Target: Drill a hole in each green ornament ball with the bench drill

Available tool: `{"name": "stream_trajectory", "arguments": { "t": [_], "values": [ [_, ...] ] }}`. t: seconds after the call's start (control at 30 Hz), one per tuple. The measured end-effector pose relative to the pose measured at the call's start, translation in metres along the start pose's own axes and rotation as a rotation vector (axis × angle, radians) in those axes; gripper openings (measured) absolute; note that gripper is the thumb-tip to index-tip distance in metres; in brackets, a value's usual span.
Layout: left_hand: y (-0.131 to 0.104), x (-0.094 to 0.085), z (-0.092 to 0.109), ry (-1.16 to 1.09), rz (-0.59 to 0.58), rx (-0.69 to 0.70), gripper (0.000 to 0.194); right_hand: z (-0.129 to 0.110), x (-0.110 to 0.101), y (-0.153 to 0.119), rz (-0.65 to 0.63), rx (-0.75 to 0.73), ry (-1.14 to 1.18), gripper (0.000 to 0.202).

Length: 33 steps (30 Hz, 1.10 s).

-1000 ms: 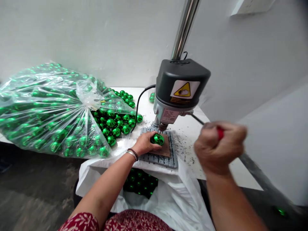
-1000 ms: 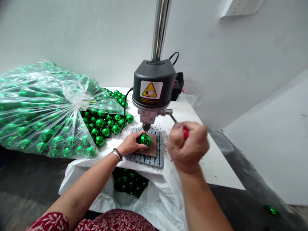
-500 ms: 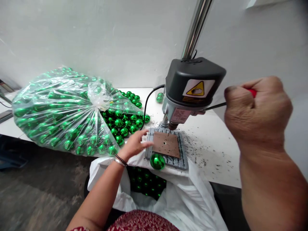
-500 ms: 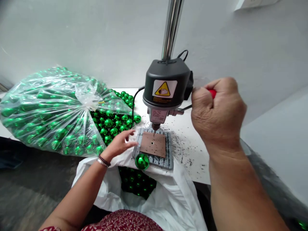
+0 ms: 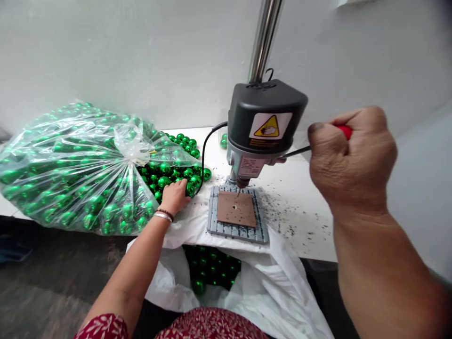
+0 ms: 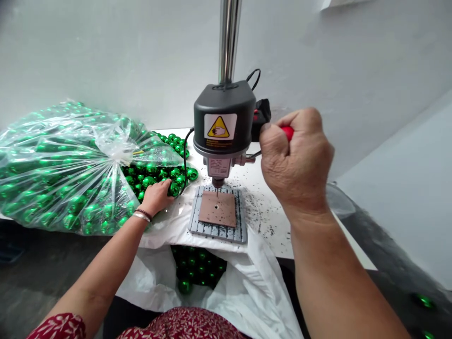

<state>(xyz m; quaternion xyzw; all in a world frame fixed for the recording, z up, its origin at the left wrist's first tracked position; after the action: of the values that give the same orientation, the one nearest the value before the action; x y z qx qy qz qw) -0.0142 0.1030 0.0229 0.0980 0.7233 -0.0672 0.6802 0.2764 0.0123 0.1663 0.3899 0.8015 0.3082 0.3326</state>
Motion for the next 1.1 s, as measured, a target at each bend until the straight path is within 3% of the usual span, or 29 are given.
{"name": "stream_trajectory", "arguments": {
  "t": [0.07,0.13,0.3,0.43,0.53,0.67,0.77,0.9,1.1],
  "values": [
    [-0.012,-0.002,-0.003,-0.235,0.039,-0.05,0.058,0.0,0.001,0.0,-0.003,-0.002,0.02,0.022],
    [-0.026,-0.001,0.0,-0.608,0.015,-0.06,0.058,-0.001,0.001,0.0,-0.011,0.008,0.014,0.018],
    [-0.051,0.02,0.029,-1.656,-0.312,-0.097,0.048,-0.002,0.002,-0.001,-0.038,0.038,0.018,0.016],
    [-0.05,0.035,0.052,-1.969,-0.415,-0.172,0.054,-0.001,0.001,-0.002,-0.021,-0.013,0.065,0.015],
    [-0.042,0.037,0.06,-1.98,-0.402,-0.165,0.06,-0.002,0.0,-0.003,-0.001,-0.046,0.083,0.015],
    [-0.031,0.033,0.067,-1.827,-0.366,-0.15,0.063,-0.003,-0.001,-0.004,0.001,-0.07,0.107,0.018],
    [-0.023,0.029,0.073,-1.615,-0.306,-0.126,0.063,-0.003,-0.001,-0.004,0.002,-0.075,0.122,0.018],
    [-0.013,0.025,0.082,-1.224,-0.157,0.004,0.056,-0.004,-0.001,-0.005,-0.009,-0.058,0.134,0.018],
    [-0.005,0.019,0.091,-1.017,-0.129,0.108,0.051,-0.014,-0.003,0.002,-0.053,0.025,0.166,0.021]
  ]
}}
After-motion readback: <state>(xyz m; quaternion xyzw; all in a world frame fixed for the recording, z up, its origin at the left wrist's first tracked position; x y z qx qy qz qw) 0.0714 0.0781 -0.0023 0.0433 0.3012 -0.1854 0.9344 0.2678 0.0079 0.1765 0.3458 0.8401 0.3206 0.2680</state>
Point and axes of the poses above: each hand's wrist, its own y-axis towards the middle knuckle, its own x-axis out of the palm, z = x × y, the point moved 1 cm from there along y, towards the middle knuckle, and after that the axes turned 7 degrees about y, right-handed, at the moved point
